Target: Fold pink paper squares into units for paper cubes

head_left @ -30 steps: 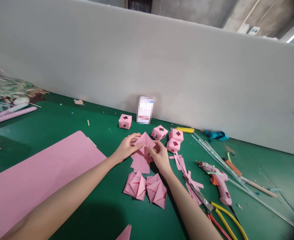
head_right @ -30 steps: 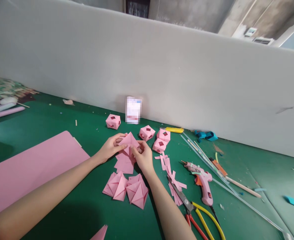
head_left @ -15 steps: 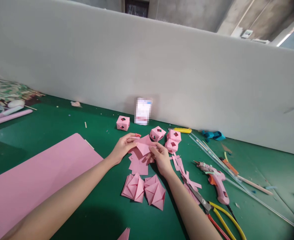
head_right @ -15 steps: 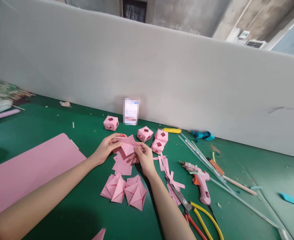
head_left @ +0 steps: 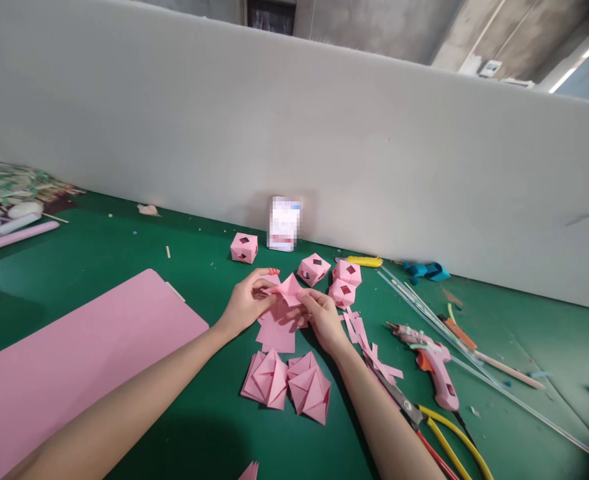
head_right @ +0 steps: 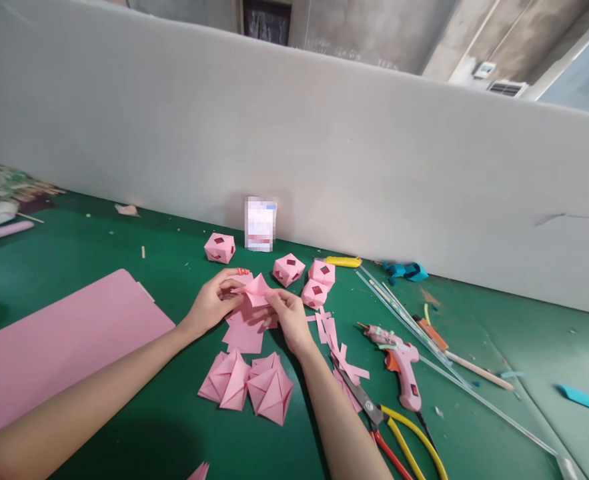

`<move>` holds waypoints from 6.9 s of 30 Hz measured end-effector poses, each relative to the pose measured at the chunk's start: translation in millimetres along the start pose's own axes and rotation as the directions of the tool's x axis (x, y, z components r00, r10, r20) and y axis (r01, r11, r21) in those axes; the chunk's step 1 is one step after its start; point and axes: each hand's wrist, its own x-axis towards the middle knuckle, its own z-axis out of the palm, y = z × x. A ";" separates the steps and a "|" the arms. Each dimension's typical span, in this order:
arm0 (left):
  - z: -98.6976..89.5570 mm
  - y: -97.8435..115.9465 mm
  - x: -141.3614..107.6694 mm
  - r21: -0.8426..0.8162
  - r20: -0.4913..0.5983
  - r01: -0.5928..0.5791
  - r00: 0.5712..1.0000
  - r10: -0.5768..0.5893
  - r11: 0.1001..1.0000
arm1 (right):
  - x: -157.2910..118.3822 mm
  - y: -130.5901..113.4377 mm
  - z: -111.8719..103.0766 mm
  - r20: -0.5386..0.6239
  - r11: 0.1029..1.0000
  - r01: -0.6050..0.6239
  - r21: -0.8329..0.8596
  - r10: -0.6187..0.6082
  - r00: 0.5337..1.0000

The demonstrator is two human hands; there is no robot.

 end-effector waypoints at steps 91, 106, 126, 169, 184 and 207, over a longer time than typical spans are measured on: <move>-14.1 5.3 8.0 -0.381 0.048 0.248 0.967 -0.249 0.891 | 2.7 1.3 -1.5 -0.199 0.988 0.125 0.086 -0.106 0.974; -12.8 1.2 8.3 -0.372 0.077 0.211 0.977 -0.197 0.904 | 4.3 6.3 2.9 -0.035 0.996 0.079 -0.049 -0.081 0.996; -7.9 6.2 4.6 -0.191 0.118 0.213 0.974 -0.192 0.958 | 0.0 7.4 4.2 0.037 0.900 0.181 -0.396 -0.181 0.983; -11.3 4.9 2.3 -0.065 0.254 0.176 0.955 -0.154 0.982 | 3.8 1.5 3.7 0.062 0.994 0.107 -0.038 -0.104 0.993; -8.5 4.4 3.1 0.000 0.206 0.137 0.969 -0.134 0.991 | 2.0 6.8 4.7 0.026 0.979 0.074 -0.191 -0.071 0.997; -9.6 0.7 2.9 0.068 0.277 0.123 0.951 -0.137 0.990 | -0.5 9.7 8.7 -0.091 0.757 0.261 -0.599 -0.388 0.917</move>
